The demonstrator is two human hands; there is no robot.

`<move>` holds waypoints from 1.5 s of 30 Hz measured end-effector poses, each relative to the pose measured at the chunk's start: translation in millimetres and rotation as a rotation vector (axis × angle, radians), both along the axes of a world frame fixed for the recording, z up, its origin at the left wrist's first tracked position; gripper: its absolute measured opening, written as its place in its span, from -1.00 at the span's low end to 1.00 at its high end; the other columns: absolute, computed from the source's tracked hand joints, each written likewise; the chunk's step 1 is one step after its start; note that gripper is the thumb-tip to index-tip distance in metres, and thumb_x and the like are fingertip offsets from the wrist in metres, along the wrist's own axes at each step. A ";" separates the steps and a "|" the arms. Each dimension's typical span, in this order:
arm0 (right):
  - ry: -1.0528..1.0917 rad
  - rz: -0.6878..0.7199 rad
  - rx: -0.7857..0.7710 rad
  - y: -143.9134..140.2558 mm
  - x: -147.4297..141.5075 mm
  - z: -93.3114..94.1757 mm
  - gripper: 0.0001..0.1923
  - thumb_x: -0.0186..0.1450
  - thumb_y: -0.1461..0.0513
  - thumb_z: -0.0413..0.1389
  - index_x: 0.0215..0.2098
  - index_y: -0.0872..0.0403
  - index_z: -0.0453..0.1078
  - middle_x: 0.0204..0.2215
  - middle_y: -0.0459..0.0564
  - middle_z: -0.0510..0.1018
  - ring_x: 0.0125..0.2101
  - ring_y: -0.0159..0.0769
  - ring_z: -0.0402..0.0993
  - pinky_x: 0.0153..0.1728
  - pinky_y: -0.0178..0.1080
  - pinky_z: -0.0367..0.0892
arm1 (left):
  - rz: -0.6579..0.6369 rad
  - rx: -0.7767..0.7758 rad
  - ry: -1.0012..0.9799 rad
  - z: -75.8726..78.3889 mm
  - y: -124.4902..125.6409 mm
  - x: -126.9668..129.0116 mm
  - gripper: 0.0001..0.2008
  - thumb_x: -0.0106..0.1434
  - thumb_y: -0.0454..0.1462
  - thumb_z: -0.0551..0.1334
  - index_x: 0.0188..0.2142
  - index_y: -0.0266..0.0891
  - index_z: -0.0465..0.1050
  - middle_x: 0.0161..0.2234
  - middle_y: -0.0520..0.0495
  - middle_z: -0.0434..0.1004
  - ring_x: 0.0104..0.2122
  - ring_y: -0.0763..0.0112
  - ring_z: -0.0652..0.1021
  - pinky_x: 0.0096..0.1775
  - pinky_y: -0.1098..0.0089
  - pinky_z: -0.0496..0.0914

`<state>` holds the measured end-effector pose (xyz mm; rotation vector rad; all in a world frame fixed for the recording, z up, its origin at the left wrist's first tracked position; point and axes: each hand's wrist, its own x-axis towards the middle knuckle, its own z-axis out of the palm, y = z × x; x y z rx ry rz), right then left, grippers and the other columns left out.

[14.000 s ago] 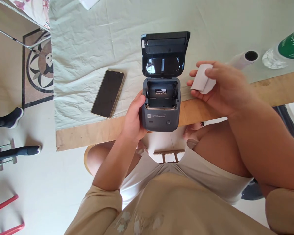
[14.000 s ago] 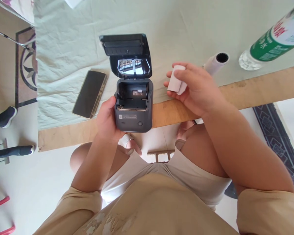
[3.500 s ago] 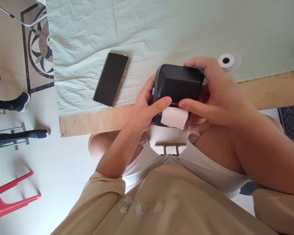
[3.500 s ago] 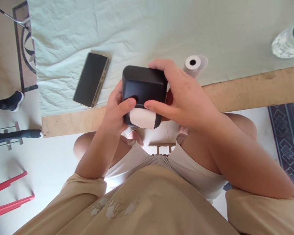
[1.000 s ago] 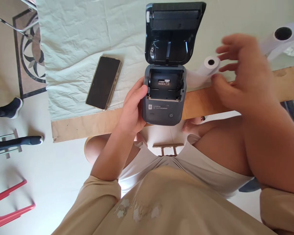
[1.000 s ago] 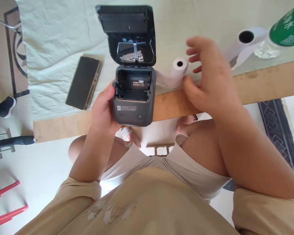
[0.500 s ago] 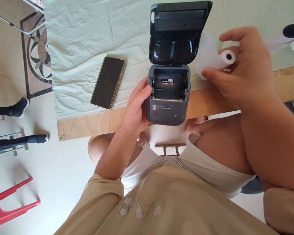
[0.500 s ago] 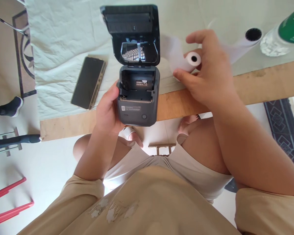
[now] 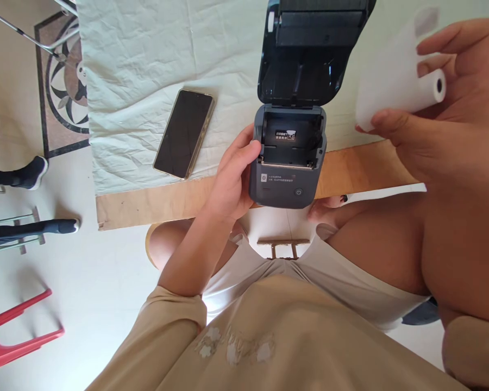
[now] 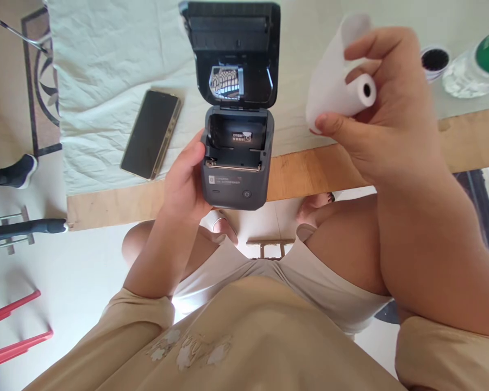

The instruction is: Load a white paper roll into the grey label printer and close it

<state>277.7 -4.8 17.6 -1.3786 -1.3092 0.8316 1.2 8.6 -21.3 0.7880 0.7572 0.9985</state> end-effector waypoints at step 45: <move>-0.633 0.186 -0.045 0.6 -5.6 -25.6 -0.48 0.43 0.25 0.14 0.31 -0.25 0.47 0.19 -0.01 0.63 0.16 -0.06 0.61 0.32 0.18 0.56 | 0.023 0.002 -0.030 2.4 -2.7 2.9 -0.75 0.46 0.01 0.39 -0.08 -0.05 0.73 -0.16 0.04 0.81 0.17 0.15 0.78 -0.18 0.36 0.71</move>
